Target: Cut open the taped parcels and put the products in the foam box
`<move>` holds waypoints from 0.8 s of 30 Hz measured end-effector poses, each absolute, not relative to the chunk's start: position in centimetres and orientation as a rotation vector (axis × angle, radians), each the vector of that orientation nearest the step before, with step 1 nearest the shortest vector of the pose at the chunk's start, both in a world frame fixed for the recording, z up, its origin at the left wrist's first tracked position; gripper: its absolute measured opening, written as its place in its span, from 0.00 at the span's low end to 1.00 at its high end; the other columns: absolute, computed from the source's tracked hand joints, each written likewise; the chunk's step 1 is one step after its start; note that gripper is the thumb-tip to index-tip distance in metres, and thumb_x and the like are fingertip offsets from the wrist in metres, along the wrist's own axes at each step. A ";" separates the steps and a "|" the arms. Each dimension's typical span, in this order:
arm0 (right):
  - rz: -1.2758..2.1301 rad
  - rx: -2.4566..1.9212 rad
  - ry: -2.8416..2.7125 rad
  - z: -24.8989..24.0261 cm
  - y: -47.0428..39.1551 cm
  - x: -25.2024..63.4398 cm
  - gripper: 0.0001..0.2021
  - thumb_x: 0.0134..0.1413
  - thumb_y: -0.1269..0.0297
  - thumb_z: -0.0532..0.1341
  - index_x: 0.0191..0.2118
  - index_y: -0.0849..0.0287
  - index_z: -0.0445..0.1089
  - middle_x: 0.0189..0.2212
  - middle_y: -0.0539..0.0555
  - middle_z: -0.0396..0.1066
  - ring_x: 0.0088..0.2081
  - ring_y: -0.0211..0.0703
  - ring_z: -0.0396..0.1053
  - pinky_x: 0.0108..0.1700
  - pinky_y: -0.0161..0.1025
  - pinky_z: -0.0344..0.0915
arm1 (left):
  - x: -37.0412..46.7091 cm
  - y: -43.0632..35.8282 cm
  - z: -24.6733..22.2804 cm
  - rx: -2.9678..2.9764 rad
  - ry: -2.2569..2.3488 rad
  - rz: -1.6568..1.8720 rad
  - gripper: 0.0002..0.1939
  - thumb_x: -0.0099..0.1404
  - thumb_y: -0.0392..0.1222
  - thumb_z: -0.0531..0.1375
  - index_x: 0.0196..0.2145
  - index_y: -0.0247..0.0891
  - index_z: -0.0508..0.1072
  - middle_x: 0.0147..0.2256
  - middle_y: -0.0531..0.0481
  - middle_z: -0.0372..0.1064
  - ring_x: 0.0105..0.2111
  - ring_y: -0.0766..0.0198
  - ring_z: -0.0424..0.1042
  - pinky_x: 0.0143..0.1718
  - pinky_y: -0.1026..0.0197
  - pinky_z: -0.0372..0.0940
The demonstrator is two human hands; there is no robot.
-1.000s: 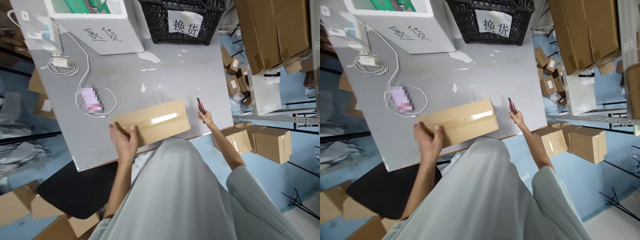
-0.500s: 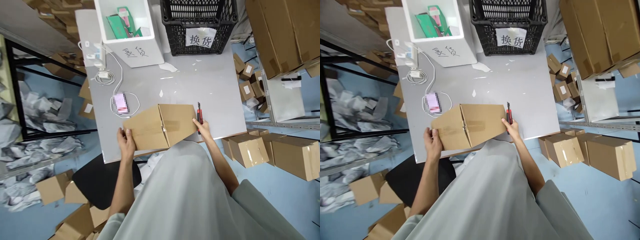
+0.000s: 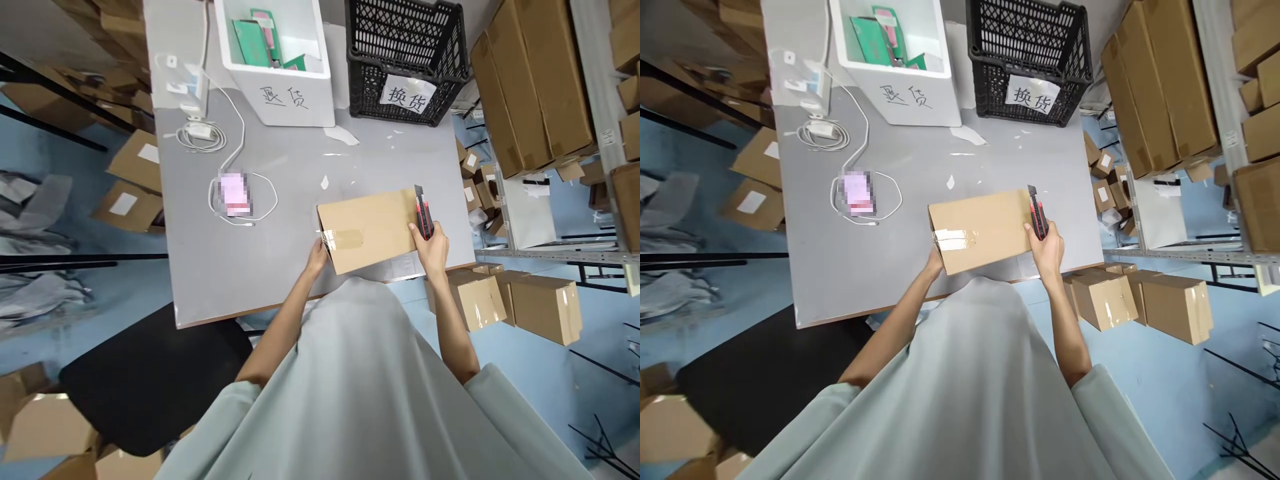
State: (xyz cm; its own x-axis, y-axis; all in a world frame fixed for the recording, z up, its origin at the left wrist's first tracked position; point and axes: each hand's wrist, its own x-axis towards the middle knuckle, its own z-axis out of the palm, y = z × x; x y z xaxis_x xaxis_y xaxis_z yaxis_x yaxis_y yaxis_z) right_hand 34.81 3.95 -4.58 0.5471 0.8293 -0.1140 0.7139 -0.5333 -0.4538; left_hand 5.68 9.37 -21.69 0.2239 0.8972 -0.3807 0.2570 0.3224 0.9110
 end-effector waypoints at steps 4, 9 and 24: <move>0.331 -2.379 -1.395 -5.5 3.0 33.1 0.31 0.77 0.38 0.58 0.65 0.60 0.73 0.53 0.69 0.83 0.54 0.64 0.81 0.56 0.54 0.76 | 1.7 11.3 -17.9 1.180 1.373 0.876 0.36 0.73 0.69 0.60 0.65 0.39 0.78 0.66 0.36 0.78 0.69 0.44 0.75 0.72 0.40 0.68; 0.054 -2.373 -1.444 -3.2 1.8 30.9 0.28 0.78 0.39 0.56 0.61 0.61 0.74 0.61 0.74 0.78 0.64 0.67 0.77 0.61 0.60 0.75 | -0.5 13.9 -11.6 1.459 1.198 0.936 0.29 0.70 0.62 0.68 0.61 0.42 0.83 0.62 0.41 0.80 0.63 0.49 0.79 0.68 0.45 0.74; 0.872 -2.522 -1.997 5.4 0.0 13.9 0.31 0.83 0.63 0.52 0.85 0.50 0.55 0.63 0.60 0.83 0.58 0.56 0.85 0.55 0.43 0.79 | -0.6 15.3 -11.8 1.383 0.959 0.871 0.28 0.67 0.59 0.72 0.57 0.40 0.85 0.57 0.42 0.82 0.56 0.49 0.82 0.65 0.44 0.76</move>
State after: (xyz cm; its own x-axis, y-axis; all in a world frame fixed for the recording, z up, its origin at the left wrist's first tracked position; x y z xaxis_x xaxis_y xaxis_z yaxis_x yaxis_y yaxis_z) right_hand 13.86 0.00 5.37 0.1527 0.8489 -0.5061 0.9483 -0.2701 -0.1669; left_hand -0.64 15.35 -11.77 0.3841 0.9225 -0.0375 0.0512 0.0192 0.9985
